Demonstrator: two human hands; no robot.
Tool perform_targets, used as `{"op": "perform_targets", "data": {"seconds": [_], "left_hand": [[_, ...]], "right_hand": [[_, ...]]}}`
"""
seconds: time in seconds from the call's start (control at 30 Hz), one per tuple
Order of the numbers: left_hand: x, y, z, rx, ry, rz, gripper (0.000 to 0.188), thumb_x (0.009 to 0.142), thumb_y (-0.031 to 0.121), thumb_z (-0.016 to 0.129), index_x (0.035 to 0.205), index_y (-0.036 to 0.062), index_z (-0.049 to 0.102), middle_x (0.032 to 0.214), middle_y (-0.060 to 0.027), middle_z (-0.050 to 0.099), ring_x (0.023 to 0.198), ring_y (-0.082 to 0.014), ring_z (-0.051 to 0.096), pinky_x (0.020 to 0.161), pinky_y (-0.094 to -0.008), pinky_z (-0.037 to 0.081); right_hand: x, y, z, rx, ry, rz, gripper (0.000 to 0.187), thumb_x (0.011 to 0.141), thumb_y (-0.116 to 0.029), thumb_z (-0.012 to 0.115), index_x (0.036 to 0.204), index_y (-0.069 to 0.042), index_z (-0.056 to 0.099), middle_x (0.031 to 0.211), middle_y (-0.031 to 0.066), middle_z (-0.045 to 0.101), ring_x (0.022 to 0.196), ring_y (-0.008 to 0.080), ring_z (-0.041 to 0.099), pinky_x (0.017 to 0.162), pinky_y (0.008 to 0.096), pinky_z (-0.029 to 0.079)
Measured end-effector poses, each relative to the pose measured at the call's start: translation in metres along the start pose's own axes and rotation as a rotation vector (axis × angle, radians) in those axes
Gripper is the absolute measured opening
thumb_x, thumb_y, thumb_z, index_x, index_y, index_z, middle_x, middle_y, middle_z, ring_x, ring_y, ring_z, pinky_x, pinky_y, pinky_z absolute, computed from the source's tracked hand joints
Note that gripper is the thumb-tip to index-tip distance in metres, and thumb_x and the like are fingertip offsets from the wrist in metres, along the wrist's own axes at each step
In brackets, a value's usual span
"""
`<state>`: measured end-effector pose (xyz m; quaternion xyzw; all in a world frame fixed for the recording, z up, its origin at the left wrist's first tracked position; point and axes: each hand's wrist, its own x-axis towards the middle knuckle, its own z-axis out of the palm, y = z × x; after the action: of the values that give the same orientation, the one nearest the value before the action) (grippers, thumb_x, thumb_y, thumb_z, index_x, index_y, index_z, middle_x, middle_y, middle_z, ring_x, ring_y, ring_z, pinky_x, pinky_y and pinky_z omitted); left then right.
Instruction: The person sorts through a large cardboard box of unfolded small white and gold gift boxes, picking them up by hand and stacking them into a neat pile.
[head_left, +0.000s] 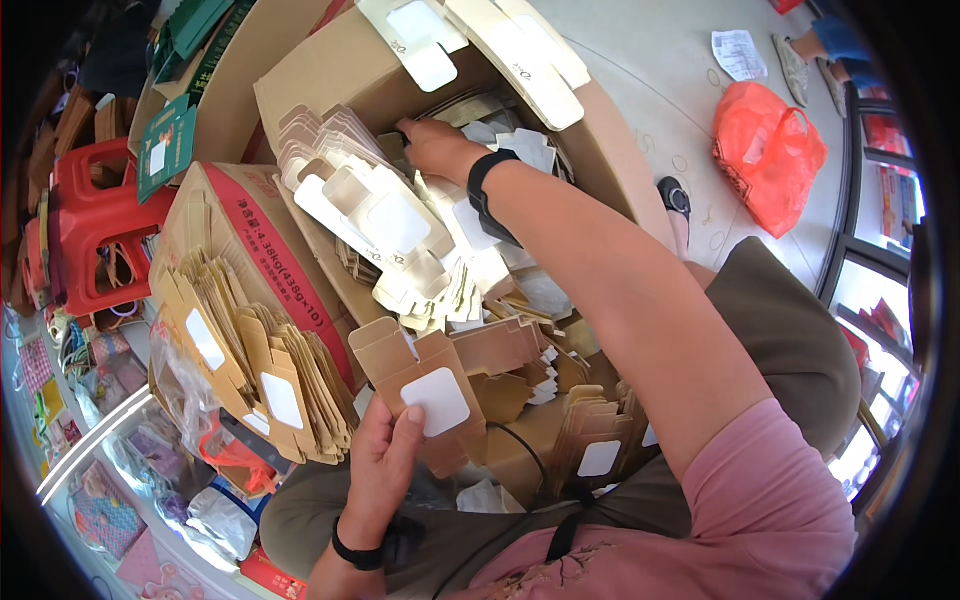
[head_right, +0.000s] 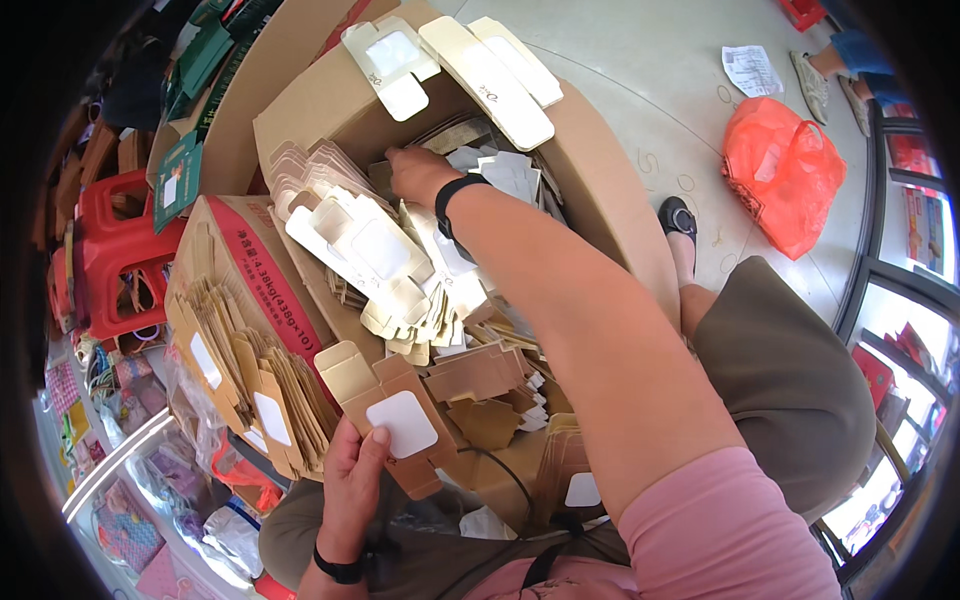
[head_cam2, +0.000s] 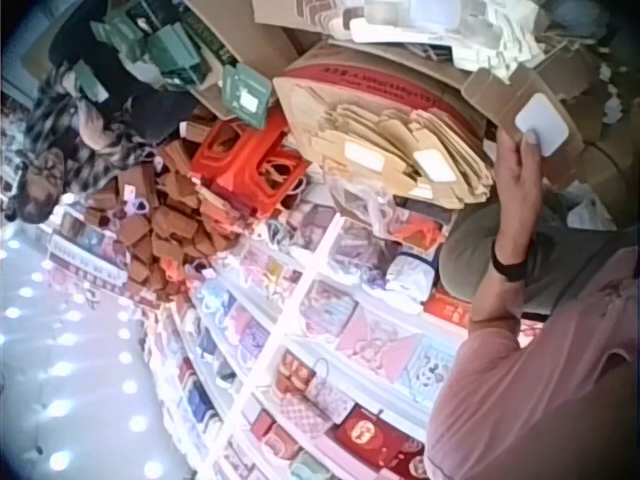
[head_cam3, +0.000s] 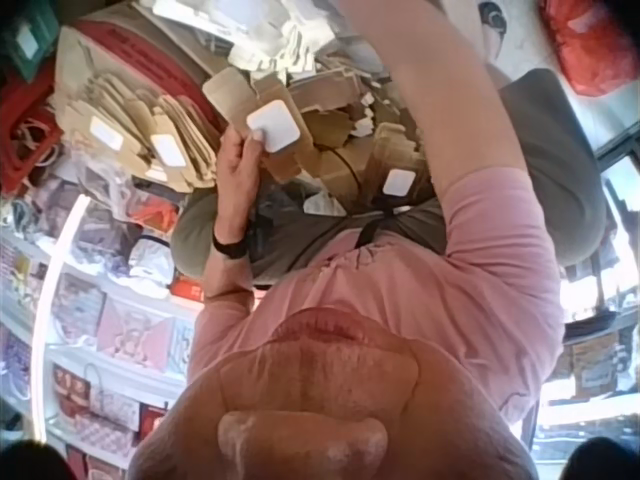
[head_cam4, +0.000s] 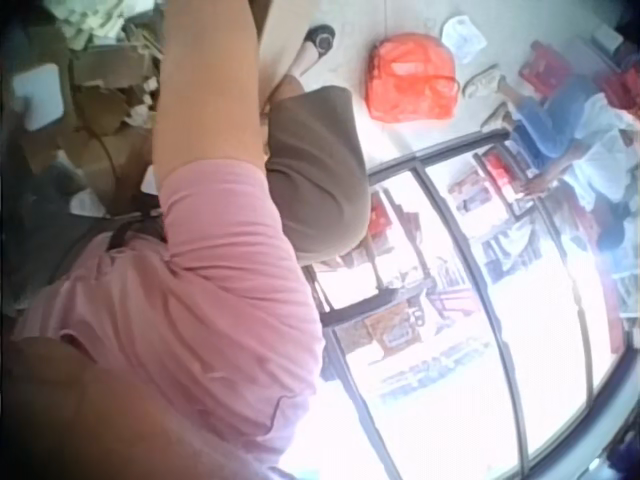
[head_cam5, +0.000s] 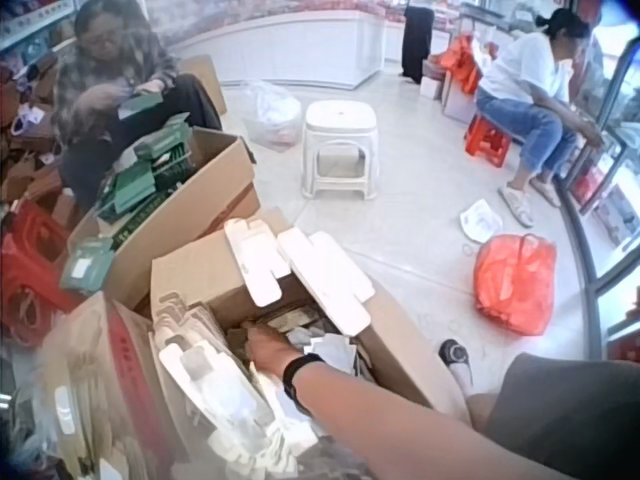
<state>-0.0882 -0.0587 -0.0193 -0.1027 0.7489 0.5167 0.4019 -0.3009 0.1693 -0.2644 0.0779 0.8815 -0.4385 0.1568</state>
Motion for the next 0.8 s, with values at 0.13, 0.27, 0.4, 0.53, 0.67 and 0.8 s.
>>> {"op": "perform_targets", "data": {"seconds": [0.13, 0.27, 0.4, 0.53, 0.67, 0.8], "left_hand": [[-0.001, -0.003, -0.003, -0.007, -0.009, -0.008, 0.033, 0.103, 0.021, 0.052, 0.131, 0.0043, 0.053, 0.098, 0.0027, 0.058, 0.082, -0.0048, 0.049, 0.073, -0.0215, 0.043], [0.005, -0.004, -0.003, -0.030, -0.003, 0.055, 0.034, 0.104, 0.020, 0.051, 0.133, 0.0044, 0.052, 0.105, 0.0019, 0.059, 0.088, -0.0052, 0.051, 0.078, -0.0223, 0.044], [0.004, -0.006, -0.002, -0.048, 0.022, 0.072, 0.034, 0.104, 0.024, 0.053, 0.131, 0.0039, 0.054, 0.107, 0.0021, 0.062, 0.088, -0.0055, 0.053, 0.077, -0.0226, 0.045], [0.007, -0.004, 0.002, -0.043, -0.021, 0.084, 0.033, 0.103, 0.022, 0.053, 0.132, 0.0044, 0.054, 0.107, 0.0019, 0.062, 0.087, -0.0055, 0.053, 0.077, -0.0228, 0.045], [0.004, -0.002, -0.004, -0.022, -0.030, 0.063, 0.033, 0.104, 0.018, 0.051, 0.133, 0.0030, 0.052, 0.115, -0.0019, 0.062, 0.101, -0.0077, 0.054, 0.088, -0.0258, 0.046], [0.004, -0.004, -0.003, -0.006, -0.037, 0.067, 0.033, 0.104, 0.018, 0.051, 0.133, 0.0030, 0.052, 0.116, -0.0023, 0.062, 0.101, -0.0078, 0.054, 0.088, -0.0260, 0.046]], "right_hand": [[0.001, -0.002, 0.004, 0.013, -0.070, -0.003, 0.043, 0.088, -0.010, 0.051, 0.130, -0.008, 0.058, 0.122, 0.0223, 0.063, 0.114, 0.0365, 0.061, 0.095, 0.0432, 0.050], [-0.007, -0.010, 0.006, -0.135, -0.084, -0.094, 0.037, 0.088, -0.012, 0.051, 0.121, -0.011, 0.066, 0.119, 0.0198, 0.065, 0.110, 0.0354, 0.063, 0.093, 0.0430, 0.051], [-0.021, -0.014, 0.007, -0.241, -0.122, -0.174, 0.033, 0.090, -0.015, 0.049, 0.117, -0.008, 0.068, 0.112, 0.0186, 0.067, 0.105, 0.0361, 0.065, 0.091, 0.0434, 0.051], [-0.004, 0.011, 0.009, -0.084, 0.000, -0.098, 0.025, 0.090, -0.013, 0.052, 0.109, -0.005, 0.066, 0.110, 0.0213, 0.067, 0.100, 0.0399, 0.064, 0.089, 0.0460, 0.051], [0.000, 0.014, -0.012, -0.084, 0.246, -0.112, 0.032, 0.085, -0.003, 0.055, 0.116, -0.005, 0.064, 0.113, 0.0180, 0.066, 0.106, 0.0366, 0.064, 0.091, 0.0453, 0.052], [-0.001, 0.033, -0.038, -0.244, 0.293, -0.117, 0.033, 0.086, 0.000, 0.052, 0.115, -0.007, 0.065, 0.121, 0.0162, 0.061, 0.112, 0.0347, 0.061, 0.094, 0.0441, 0.051]]}}
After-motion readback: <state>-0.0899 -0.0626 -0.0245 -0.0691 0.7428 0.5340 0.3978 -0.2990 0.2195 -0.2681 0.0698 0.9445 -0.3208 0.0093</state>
